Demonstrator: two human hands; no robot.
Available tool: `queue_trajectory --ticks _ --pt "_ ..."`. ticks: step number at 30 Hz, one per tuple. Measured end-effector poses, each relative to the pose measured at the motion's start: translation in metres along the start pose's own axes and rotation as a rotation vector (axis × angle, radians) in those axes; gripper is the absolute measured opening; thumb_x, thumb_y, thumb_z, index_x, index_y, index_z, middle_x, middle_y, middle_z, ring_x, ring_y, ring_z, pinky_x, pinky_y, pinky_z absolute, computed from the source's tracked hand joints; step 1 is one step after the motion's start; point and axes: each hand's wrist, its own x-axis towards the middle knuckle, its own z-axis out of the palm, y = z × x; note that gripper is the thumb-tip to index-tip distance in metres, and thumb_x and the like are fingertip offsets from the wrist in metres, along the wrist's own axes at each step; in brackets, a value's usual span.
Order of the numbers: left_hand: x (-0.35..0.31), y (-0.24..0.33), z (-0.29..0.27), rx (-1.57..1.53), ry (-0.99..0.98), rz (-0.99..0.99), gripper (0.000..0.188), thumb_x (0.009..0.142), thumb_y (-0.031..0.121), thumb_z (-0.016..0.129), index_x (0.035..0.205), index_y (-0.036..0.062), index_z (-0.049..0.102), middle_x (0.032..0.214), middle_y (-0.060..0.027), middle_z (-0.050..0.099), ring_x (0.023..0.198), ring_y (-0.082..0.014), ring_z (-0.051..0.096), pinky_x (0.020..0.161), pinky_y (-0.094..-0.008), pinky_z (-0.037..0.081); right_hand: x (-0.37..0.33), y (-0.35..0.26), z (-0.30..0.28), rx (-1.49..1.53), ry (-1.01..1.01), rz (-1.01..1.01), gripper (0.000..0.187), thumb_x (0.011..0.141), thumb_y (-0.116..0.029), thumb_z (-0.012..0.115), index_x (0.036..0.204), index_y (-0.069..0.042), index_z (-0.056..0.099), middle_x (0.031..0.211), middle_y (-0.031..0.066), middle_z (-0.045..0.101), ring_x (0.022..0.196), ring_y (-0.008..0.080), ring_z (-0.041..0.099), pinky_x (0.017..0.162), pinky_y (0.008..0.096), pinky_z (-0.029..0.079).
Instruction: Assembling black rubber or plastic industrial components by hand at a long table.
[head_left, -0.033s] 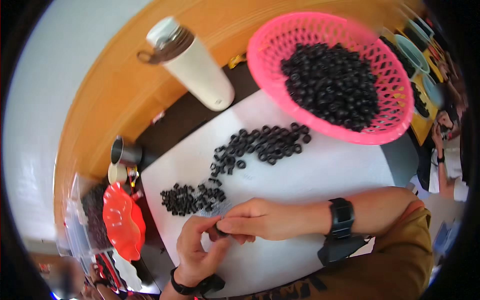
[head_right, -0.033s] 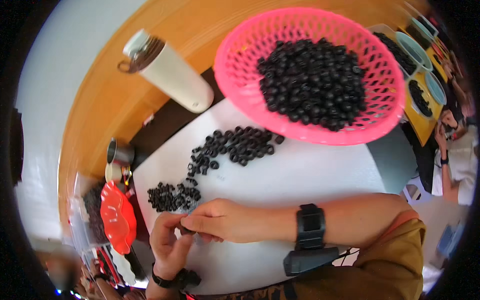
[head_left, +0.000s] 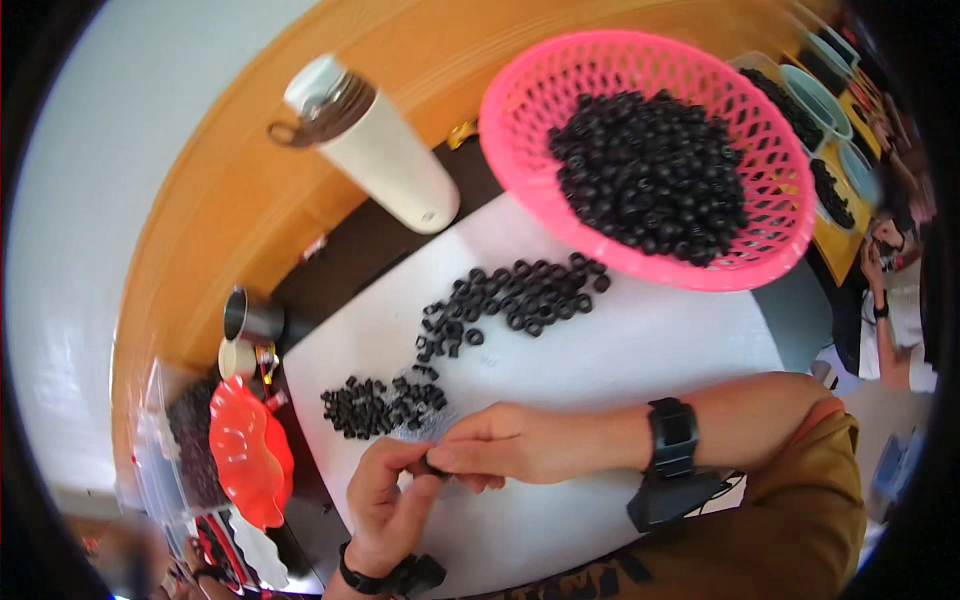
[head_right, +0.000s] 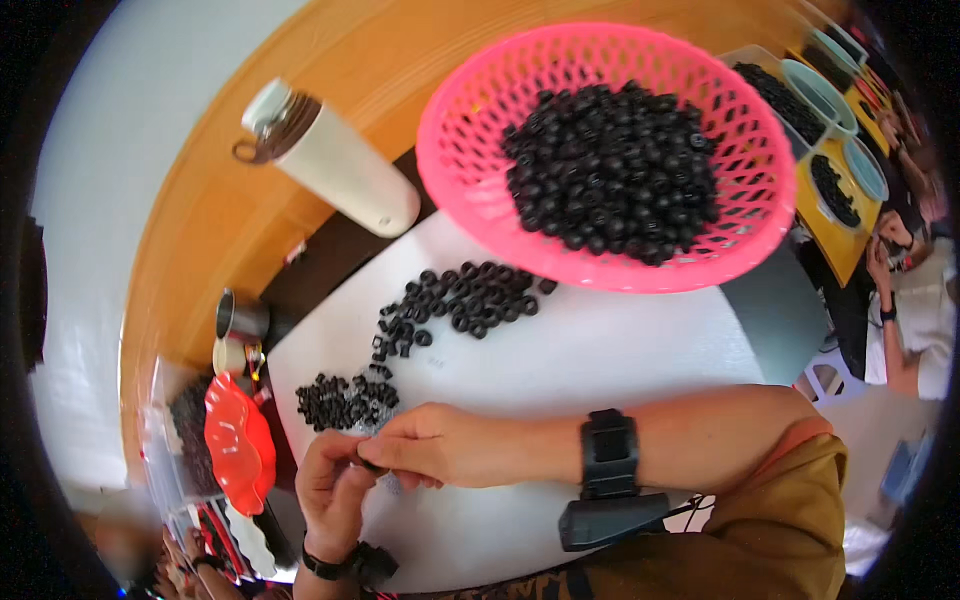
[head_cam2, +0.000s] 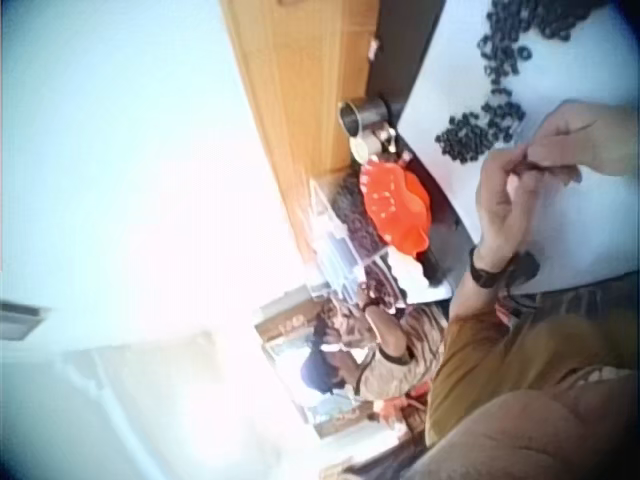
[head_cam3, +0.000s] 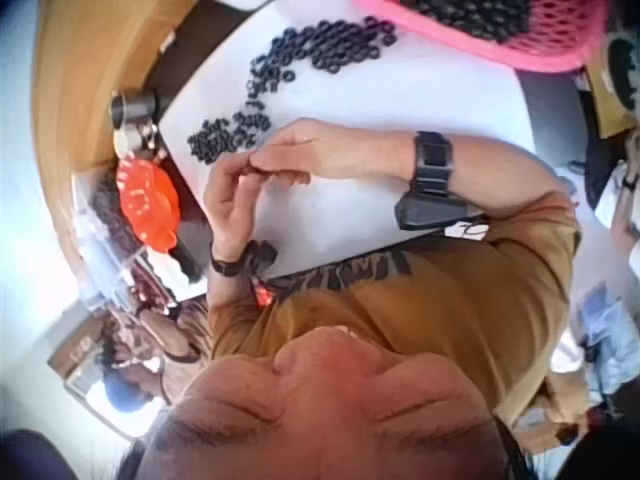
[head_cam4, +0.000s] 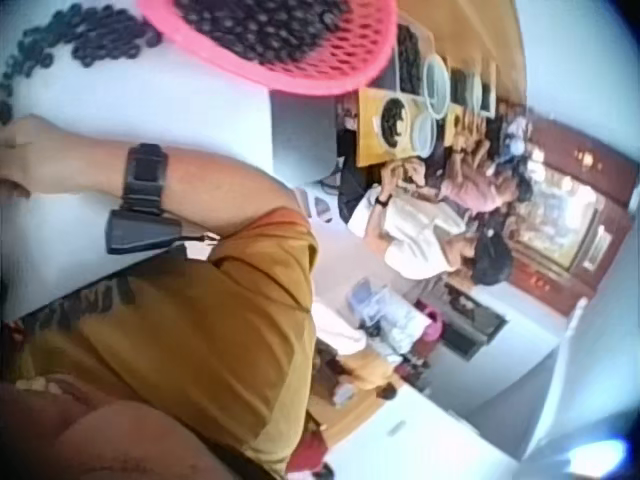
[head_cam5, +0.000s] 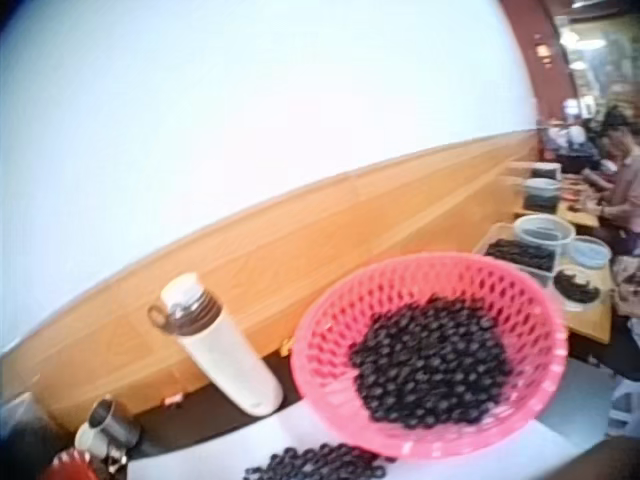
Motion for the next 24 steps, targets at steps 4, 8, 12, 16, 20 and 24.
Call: queue_trajectory --ticks 4,8,12,16,20,24 --pt "-0.005 0.015 -0.006 -0.190 -0.021 -0.188 0.017 0.094 0.014 0.053 0.095 -0.0017 0.057 0.077 -0.0020 0.056 0.065 -0.0067 0.051 0.058 -0.0213 0.042 -0.001 0.006 0.005 0.032 -0.052 -0.063 0.040 0.095 -0.043 0.050 0.085 -0.006 0.060 0.069 -0.0015 0.051 0.063 0.0074 0.045 0.057 0.0220 0.038" --pt "-0.004 0.027 -0.006 -0.002 0.017 -0.167 0.018 0.094 0.017 0.054 0.094 -0.0007 0.057 0.074 -0.0015 0.055 0.060 -0.0061 0.049 0.055 -0.0196 0.040 0.000 0.003 0.001 -0.026 -0.091 -0.131 0.043 0.095 -0.044 0.048 0.082 -0.005 0.060 0.069 -0.0013 0.051 0.065 0.0081 0.047 0.059 0.0229 0.040" --pt "0.006 0.048 -0.004 -0.008 0.079 -0.182 0.017 0.094 0.016 0.053 0.094 -0.0004 0.057 0.072 -0.0017 0.055 0.058 -0.0069 0.049 0.054 -0.0200 0.040 -0.001 -0.004 0.003 0.047 -0.072 -0.155 0.046 0.096 -0.045 0.045 0.082 -0.004 0.060 0.068 -0.0003 0.052 0.063 0.0087 0.048 0.058 0.0238 0.040" --pt "0.042 0.084 0.000 0.022 0.100 -0.075 0.019 0.093 0.017 0.051 0.092 -0.0009 0.057 0.066 -0.0017 0.051 0.053 -0.0085 0.048 0.049 -0.0209 0.038 0.004 -0.004 -0.011 0.083 0.120 -0.195 0.044 0.095 -0.043 0.045 0.085 -0.003 0.061 0.066 0.0012 0.052 0.058 0.0103 0.048 0.056 0.0241 0.040" --pt "0.101 0.132 0.041 -0.042 0.081 0.071 0.031 0.094 0.021 0.050 0.114 -0.0022 0.053 0.080 -0.0055 0.055 0.060 -0.0075 0.048 0.056 -0.0210 0.038 0.007 -0.002 -0.018 0.174 0.219 -0.169 0.041 0.093 -0.042 0.048 0.086 -0.004 0.060 0.066 0.0021 0.052 0.056 0.0112 0.048 0.054 0.0250 0.041" --pt "0.103 0.156 0.075 -0.159 0.074 0.182 0.041 0.093 0.029 0.052 0.118 -0.0034 0.051 0.085 -0.0087 0.057 0.067 -0.0111 0.052 0.062 -0.0223 0.041 0.007 -0.001 -0.017 0.178 0.226 -0.208 0.038 0.093 -0.038 0.047 0.081 -0.003 0.055 0.063 0.0035 0.049 0.051 0.0129 0.045 0.048 0.0278 0.037"
